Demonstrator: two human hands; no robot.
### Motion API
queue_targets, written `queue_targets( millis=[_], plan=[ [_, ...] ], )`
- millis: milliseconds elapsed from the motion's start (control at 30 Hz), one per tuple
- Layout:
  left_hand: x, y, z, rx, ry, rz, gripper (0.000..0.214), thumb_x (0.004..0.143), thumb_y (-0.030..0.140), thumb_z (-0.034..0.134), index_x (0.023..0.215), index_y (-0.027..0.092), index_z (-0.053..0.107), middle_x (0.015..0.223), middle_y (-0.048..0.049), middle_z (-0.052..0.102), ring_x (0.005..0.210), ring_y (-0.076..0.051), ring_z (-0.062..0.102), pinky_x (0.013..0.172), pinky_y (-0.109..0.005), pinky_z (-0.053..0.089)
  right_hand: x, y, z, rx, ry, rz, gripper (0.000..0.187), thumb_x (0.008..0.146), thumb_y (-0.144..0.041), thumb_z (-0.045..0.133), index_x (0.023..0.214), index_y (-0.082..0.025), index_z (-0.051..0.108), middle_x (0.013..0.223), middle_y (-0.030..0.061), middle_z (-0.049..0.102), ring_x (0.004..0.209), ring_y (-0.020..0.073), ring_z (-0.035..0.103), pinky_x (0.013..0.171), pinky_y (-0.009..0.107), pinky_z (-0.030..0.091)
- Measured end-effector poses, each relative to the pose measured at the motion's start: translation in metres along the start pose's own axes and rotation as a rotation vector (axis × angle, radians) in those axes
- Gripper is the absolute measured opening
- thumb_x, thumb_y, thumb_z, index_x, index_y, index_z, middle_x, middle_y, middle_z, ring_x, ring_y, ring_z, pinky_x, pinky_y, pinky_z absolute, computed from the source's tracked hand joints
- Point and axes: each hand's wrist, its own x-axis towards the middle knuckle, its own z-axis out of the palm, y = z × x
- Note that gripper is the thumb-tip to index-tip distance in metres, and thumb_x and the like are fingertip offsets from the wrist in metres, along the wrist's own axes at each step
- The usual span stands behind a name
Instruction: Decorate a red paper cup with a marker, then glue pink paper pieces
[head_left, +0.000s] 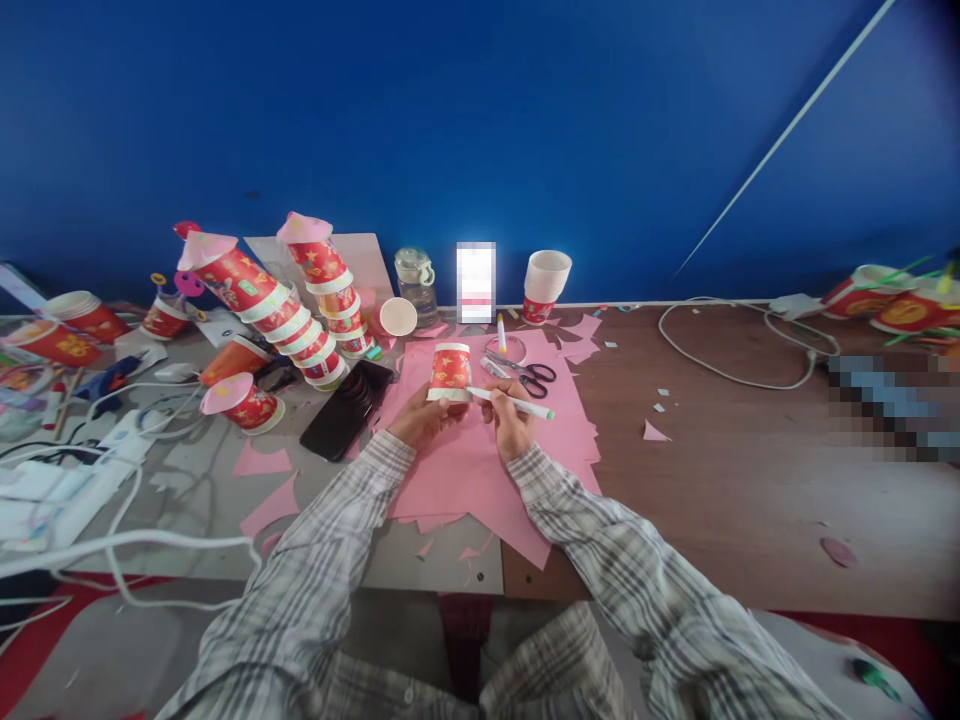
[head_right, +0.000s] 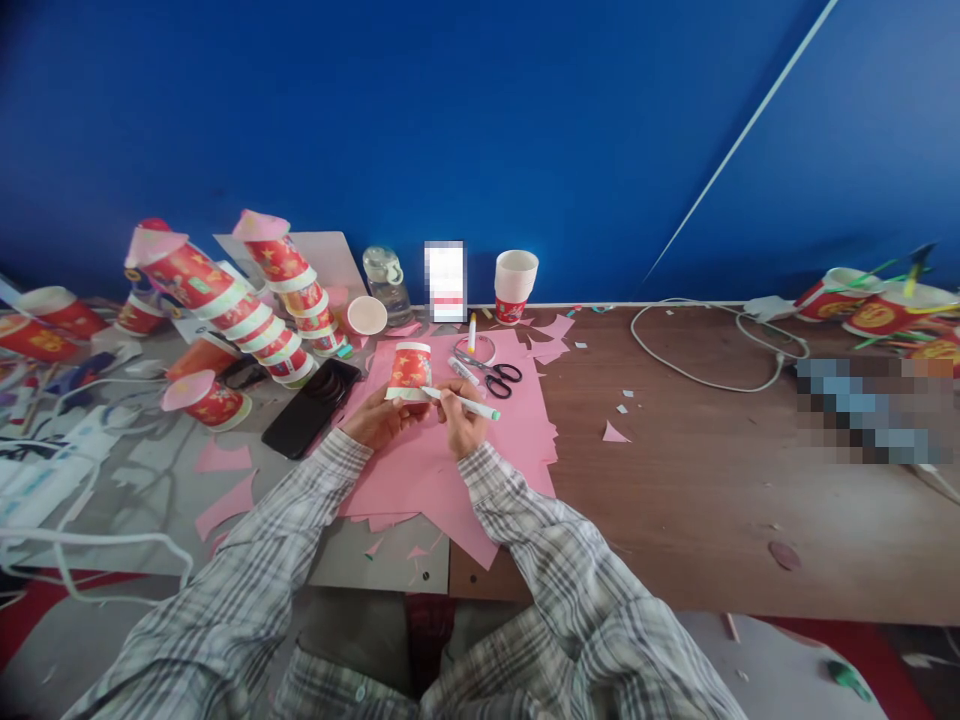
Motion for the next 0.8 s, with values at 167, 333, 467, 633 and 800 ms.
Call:
queue_targets(
  millis=[167, 333, 467, 633, 800],
  plan=[
    [0.0012, -0.0025, -0.0036, -0.007, -0.006, 0.012, 0.048, 0.06, 0.032, 0.072, 0.1, 0.016, 0.052, 0.096, -0.0103, 0.062, 0.086, -0.025, 0.059, 0.08, -0.042, 0.042, -0.0024, 0.0012, -0.0014, -0.004, -0.059, 0.028, 0.016, 0.07, -0.029, 0.049, 0.072, -0.015, 0.058, 0.052, -0.0037, 0.052, 0.04, 0.0066, 0.04, 0.039, 0.02, 0.03],
    [0.0009, -0.0024, -0.003, -0.015, 0.005, 0.009, 0.048, 0.059, 0.031, 0.073, 0.099, 0.016, 0.052, 0.095, -0.0103, 0.063, 0.085, -0.025, 0.06, 0.08, -0.043, 0.041, -0.0018, 0.0003, -0.0012, -0.031, -0.04, 0.041, 0.018, 0.07, -0.031, 0.05, 0.071, -0.015, 0.057, 0.052, -0.0038, 0.051, 0.04, 0.0064, 0.039, 0.039, 0.02, 0.03],
    [0.0005, -0.0008, -0.0012, -0.009, -0.005, 0.005, 0.051, 0.058, 0.033, 0.073, 0.101, 0.015, 0.051, 0.096, -0.0113, 0.063, 0.085, -0.025, 0.059, 0.08, -0.042, 0.042, 0.0006, 0.0019, -0.0014, -0.001, 0.009, 0.03, 0.016, 0.071, -0.03, 0.049, 0.07, -0.016, 0.056, 0.053, -0.0036, 0.052, 0.04, 0.0065, 0.04, 0.039, 0.02, 0.031],
    [0.001, -0.0015, -0.0033, -0.018, -0.018, 0.005, 0.05, 0.059, 0.032, 0.072, 0.101, 0.015, 0.051, 0.098, -0.0122, 0.062, 0.086, -0.025, 0.059, 0.081, -0.043, 0.042, -0.001, 0.0052, -0.0027, 0.056, -0.013, 0.076, 0.015, 0.069, -0.029, 0.051, 0.07, -0.015, 0.056, 0.05, -0.0036, 0.052, 0.04, 0.0067, 0.039, 0.039, 0.02, 0.028],
    [0.0006, -0.0002, -0.0028, -0.019, -0.011, -0.007, 0.05, 0.059, 0.032, 0.072, 0.101, 0.015, 0.051, 0.099, -0.012, 0.062, 0.086, -0.025, 0.06, 0.082, -0.043, 0.041, -0.0001, 0.0055, -0.0017, 0.029, 0.01, 0.096, 0.014, 0.069, -0.029, 0.051, 0.07, -0.015, 0.056, 0.05, -0.0038, 0.052, 0.039, 0.0061, 0.038, 0.039, 0.019, 0.028]
  ],
)
